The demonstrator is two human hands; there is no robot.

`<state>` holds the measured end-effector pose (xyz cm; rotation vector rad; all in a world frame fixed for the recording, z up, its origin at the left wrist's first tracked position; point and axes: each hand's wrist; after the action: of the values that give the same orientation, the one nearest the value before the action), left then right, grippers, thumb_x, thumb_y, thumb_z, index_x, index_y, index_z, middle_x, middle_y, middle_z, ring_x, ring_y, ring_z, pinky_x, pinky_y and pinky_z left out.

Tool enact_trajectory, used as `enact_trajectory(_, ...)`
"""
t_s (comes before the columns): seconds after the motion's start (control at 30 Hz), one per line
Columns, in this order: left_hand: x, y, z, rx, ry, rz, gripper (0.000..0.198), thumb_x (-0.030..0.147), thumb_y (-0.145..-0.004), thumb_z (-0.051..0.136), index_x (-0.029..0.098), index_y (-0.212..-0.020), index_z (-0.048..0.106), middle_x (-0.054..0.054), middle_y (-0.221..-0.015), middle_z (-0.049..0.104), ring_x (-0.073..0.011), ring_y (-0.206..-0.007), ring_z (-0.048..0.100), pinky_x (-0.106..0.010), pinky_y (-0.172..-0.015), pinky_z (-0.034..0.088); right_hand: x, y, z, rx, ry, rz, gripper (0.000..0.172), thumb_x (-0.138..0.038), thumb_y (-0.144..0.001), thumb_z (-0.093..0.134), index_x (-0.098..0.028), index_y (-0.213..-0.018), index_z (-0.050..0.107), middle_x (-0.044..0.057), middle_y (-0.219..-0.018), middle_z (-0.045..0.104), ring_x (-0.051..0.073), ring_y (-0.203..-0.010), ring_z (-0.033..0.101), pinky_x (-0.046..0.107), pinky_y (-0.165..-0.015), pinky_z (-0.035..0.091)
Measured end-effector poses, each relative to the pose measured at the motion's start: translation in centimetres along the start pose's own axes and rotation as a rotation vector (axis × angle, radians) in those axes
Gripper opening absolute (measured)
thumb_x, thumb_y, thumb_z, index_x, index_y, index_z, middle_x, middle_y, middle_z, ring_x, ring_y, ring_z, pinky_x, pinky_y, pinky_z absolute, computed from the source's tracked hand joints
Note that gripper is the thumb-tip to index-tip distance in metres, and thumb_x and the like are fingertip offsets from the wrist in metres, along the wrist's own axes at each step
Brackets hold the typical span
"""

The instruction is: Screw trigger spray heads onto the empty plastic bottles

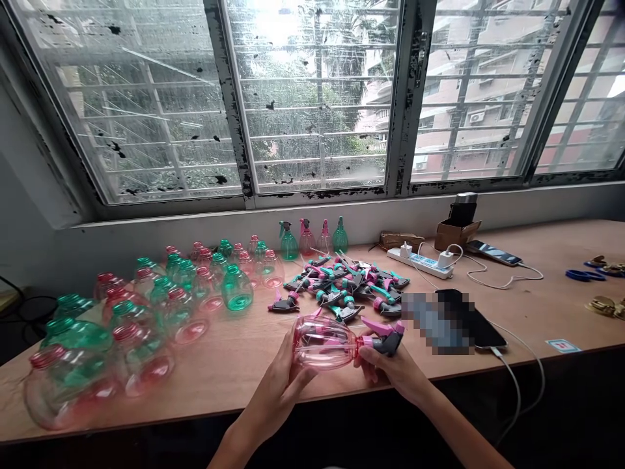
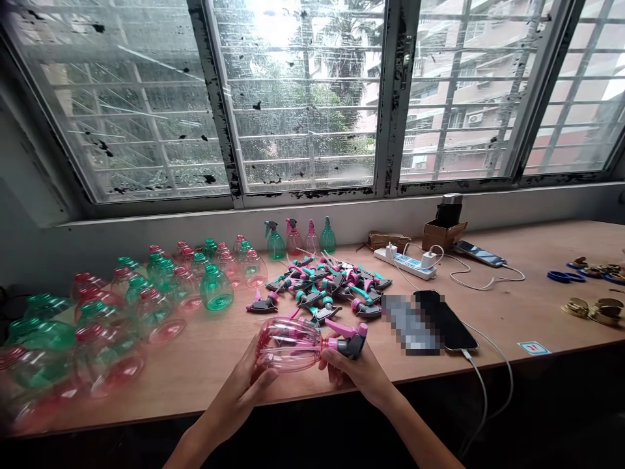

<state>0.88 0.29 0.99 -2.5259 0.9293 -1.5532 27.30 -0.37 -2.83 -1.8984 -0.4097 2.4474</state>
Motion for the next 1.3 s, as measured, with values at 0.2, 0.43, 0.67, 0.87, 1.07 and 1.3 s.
enact_trajectory(0.2,-0.7,0.2,0.3,0.026,-0.038,0.036,0.070,0.045,-0.105,0.045,0.042,-0.162,0.005,-0.006,-0.168,0.029,-0.0309,-0.153,0.031,-0.050,-0.124,0.028,-0.8,0.0,0.5,0.023,-0.011,-0.013,0.037,-0.053,-0.086,0.076,-0.018,-0.080,0.066,0.002,-0.066,0.072,0.011,-0.045,0.058,0.022,-0.044,0.045)
enact_trajectory(0.43,-0.8,0.6,0.4,0.006,-0.037,-0.010,0.087,0.050,-0.099,0.057,0.036,-0.163,-0.001,-0.010,-0.167,0.031,-0.0325,-0.149,0.038,-0.050,-0.125,0.028,-0.9,0.1,0.7,0.002,0.002,-0.008,0.038,-0.054,-0.086,0.076,-0.019,-0.081,0.063,0.004,-0.067,0.075,0.011,-0.045,0.058,0.022,-0.043,0.043)
enact_trajectory(0.67,-0.6,0.3,0.0,0.037,0.040,0.030,0.074,0.053,-0.100,0.052,0.034,-0.163,0.017,-0.009,-0.167,0.031,-0.0347,-0.151,0.034,-0.050,-0.125,0.027,-0.5,-0.1,0.4,-0.005,0.014,-0.014,0.038,-0.053,-0.088,0.075,-0.017,-0.079,0.066,0.001,-0.059,0.070,0.012,-0.046,0.060,0.021,-0.044,0.041)
enact_trajectory(0.87,-1.1,-0.2,0.4,0.096,-0.053,0.103,0.061,0.040,-0.104,0.050,0.042,-0.159,0.024,-0.003,-0.168,0.027,-0.0314,-0.154,0.029,-0.047,-0.121,0.036,-0.3,-0.2,0.2,0.035,-0.057,-0.030,0.033,-0.050,-0.092,0.071,-0.020,-0.087,0.058,0.004,-0.074,0.077,0.012,-0.045,0.065,0.018,-0.042,0.041)
enact_trajectory(1.07,-0.8,0.1,0.1,0.128,-0.113,0.048,0.066,0.046,-0.099,0.060,0.034,-0.157,0.033,-0.009,-0.160,0.045,-0.0351,-0.148,0.040,-0.054,-0.123,0.031,-0.2,-0.3,0.4,0.028,-0.070,-0.026,0.033,-0.050,-0.091,0.073,-0.020,-0.088,0.058,0.004,-0.075,0.079,0.011,-0.046,0.065,0.017,-0.040,0.041)
enact_trajectory(1.3,-0.2,-0.3,0.1,0.143,0.000,0.049,0.041,0.038,-0.104,0.052,0.031,-0.144,0.049,-0.010,-0.154,0.049,-0.0309,-0.146,0.043,-0.048,-0.118,0.042,-0.4,-0.5,0.4,0.033,-0.080,-0.046,0.034,-0.051,-0.093,0.069,-0.019,-0.089,0.059,0.005,-0.074,0.079,0.011,-0.044,0.065,0.017,-0.040,0.041)
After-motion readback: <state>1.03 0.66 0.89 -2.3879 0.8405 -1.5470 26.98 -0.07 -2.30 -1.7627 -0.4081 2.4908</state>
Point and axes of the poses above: each hand's wrist, its own y-axis away from the middle knuckle, its own z-axis out of the palm, x = y × z
